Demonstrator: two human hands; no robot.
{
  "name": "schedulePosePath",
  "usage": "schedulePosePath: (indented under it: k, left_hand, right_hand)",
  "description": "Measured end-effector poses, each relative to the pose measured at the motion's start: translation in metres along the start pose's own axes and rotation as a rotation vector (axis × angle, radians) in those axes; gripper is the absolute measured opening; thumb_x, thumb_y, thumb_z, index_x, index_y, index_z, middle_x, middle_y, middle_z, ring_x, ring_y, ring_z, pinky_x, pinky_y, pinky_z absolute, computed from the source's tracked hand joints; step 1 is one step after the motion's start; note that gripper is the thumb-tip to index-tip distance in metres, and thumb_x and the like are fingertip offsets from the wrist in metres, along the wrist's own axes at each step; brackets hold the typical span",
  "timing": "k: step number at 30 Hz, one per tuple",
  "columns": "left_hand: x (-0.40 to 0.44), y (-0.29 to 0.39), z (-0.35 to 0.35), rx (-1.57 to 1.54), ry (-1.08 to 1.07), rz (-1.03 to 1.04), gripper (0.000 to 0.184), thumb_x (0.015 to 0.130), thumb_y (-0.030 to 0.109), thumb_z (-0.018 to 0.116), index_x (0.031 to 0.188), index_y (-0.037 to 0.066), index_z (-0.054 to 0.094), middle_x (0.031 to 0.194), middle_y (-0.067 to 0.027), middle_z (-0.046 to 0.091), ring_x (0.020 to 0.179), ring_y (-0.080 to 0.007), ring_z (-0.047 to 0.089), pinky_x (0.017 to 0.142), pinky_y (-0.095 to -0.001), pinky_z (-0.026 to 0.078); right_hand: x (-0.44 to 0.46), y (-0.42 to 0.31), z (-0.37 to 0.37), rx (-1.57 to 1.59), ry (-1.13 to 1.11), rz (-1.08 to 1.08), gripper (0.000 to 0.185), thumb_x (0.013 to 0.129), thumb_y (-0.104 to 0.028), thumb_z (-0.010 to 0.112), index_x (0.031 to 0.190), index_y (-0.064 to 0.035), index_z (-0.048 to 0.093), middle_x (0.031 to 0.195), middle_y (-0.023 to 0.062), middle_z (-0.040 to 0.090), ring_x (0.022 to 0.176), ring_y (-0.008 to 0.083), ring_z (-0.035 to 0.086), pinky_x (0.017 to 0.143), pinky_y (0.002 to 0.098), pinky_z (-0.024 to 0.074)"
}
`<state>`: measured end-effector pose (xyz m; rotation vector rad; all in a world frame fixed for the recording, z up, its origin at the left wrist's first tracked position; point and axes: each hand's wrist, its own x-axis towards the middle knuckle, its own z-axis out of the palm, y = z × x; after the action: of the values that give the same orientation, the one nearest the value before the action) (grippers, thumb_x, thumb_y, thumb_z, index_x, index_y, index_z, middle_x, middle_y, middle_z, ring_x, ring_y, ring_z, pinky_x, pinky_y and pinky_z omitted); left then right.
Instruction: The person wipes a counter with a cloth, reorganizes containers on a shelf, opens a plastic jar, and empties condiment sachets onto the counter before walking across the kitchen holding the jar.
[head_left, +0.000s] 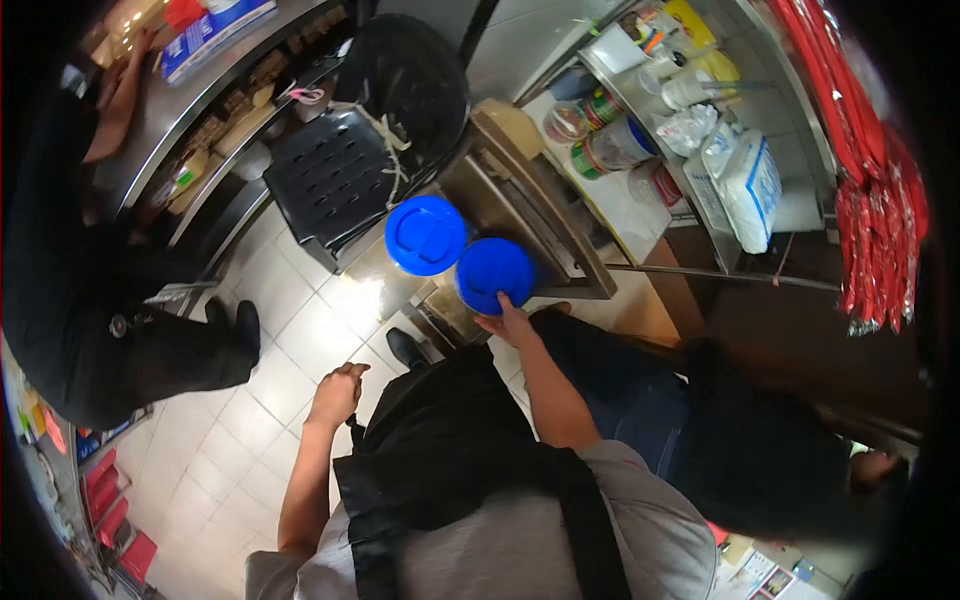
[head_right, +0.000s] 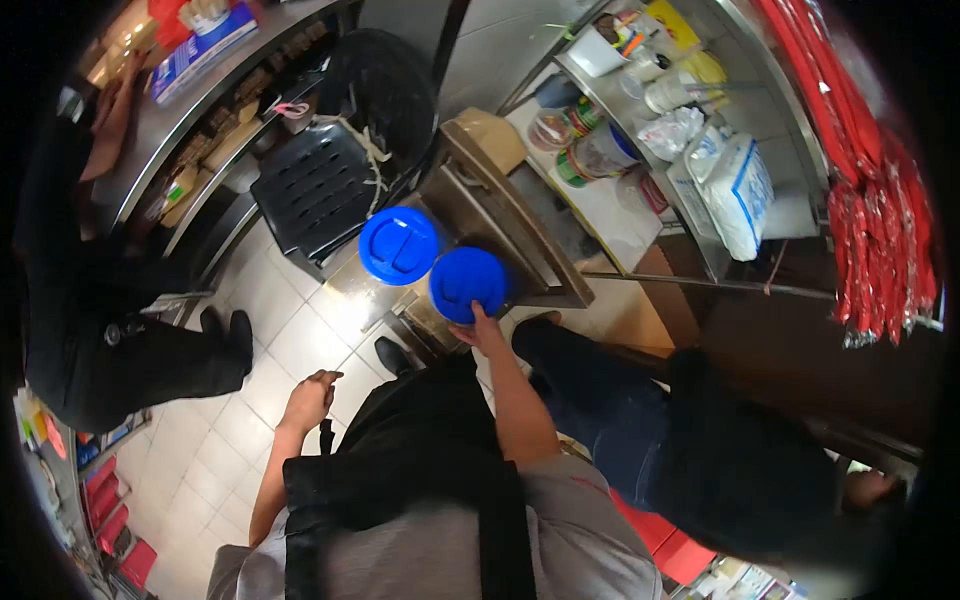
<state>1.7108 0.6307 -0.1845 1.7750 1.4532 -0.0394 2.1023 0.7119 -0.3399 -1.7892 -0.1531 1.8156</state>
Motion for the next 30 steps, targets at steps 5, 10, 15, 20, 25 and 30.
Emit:
schedulePosePath:
  k: [5, 10, 15, 20, 25, 30]
  left_hand:
    - [0.041, 0.034, -0.017, -0.141, 0.134, 0.16, 0.044, 0.082, 0.001, 0.055, 0.126, 0.008, 0.054, 0.122, -0.0177, 0.056, 0.111, -0.0355, 0.056, 0.094, -0.0437, 0.047]
    - [0.111, 0.097, -0.032, -0.117, 0.163, 0.308, 0.059, 0.082, 0.005, 0.059, 0.138, 0.012, 0.045, 0.142, -0.0152, 0.042, 0.131, -0.0358, 0.041, 0.107, -0.0453, 0.036]
    - [0.191, 0.108, 0.021, 0.252, 0.091, 0.456, 0.063, 0.083, 0.017, 0.062, 0.143, 0.016, 0.042, 0.154, -0.0176, 0.026, 0.142, -0.036, 0.026, 0.114, -0.0534, 0.023]
    - [0.213, 0.125, 0.066, 0.434, 0.086, 0.351, 0.073, 0.082, 0.035, 0.066, 0.146, 0.014, 0.037, 0.157, -0.0229, 0.015, 0.146, -0.0358, 0.017, 0.115, -0.057, 0.016]
    - [0.218, 0.135, 0.096, 0.574, 0.19, 0.199, 0.085, 0.076, 0.044, 0.072, 0.146, 0.012, 0.037, 0.157, -0.0226, 0.015, 0.146, -0.0356, 0.017, 0.114, -0.0584, 0.019]
    - [0.219, 0.154, 0.09, 0.45, 0.1, 0.079, 0.089, 0.075, 0.041, 0.073, 0.148, 0.01, 0.033, 0.158, -0.0222, 0.014, 0.147, -0.0351, 0.013, 0.114, -0.0593, 0.016]
  right_hand:
    - [-0.034, -0.018, 0.013, -0.126, -0.045, 0.177, 0.077, 0.092, -0.064, 0.047, 0.131, 0.0024, 0.041, 0.105, 0.0241, 0.066, 0.094, 0.0322, 0.068, 0.075, 0.0373, 0.0582]
    - [-0.132, -0.114, 0.012, -0.535, -0.349, 0.025, 0.069, 0.093, -0.057, 0.05, 0.132, -0.0011, 0.048, 0.105, 0.0192, 0.068, 0.093, 0.0264, 0.069, 0.075, 0.0343, 0.0562]
    - [-0.14, -0.219, -0.052, -0.149, -0.227, -0.436, 0.048, 0.098, -0.04, 0.05, 0.129, -0.0031, 0.053, 0.108, 0.0154, 0.068, 0.089, 0.0211, 0.068, 0.074, 0.0309, 0.0538]
    - [-0.041, -0.314, -0.103, 0.112, 0.059, -0.553, 0.049, 0.099, -0.033, 0.05, 0.136, -0.0012, 0.043, 0.116, 0.0173, 0.063, 0.097, 0.0244, 0.065, 0.079, 0.0324, 0.0552]
    - [0.098, -0.389, -0.148, 0.617, 0.242, -0.484, 0.066, 0.097, -0.041, 0.05, 0.148, -0.0084, 0.023, 0.136, 0.0216, 0.043, 0.106, 0.0345, 0.06, 0.082, 0.0382, 0.0567]
    - [0.165, -0.451, -0.204, 0.596, 0.257, -0.539, 0.071, 0.093, -0.048, 0.055, 0.146, -0.0119, 0.026, 0.136, 0.0182, 0.042, 0.104, 0.0369, 0.058, 0.078, 0.0438, 0.0593]
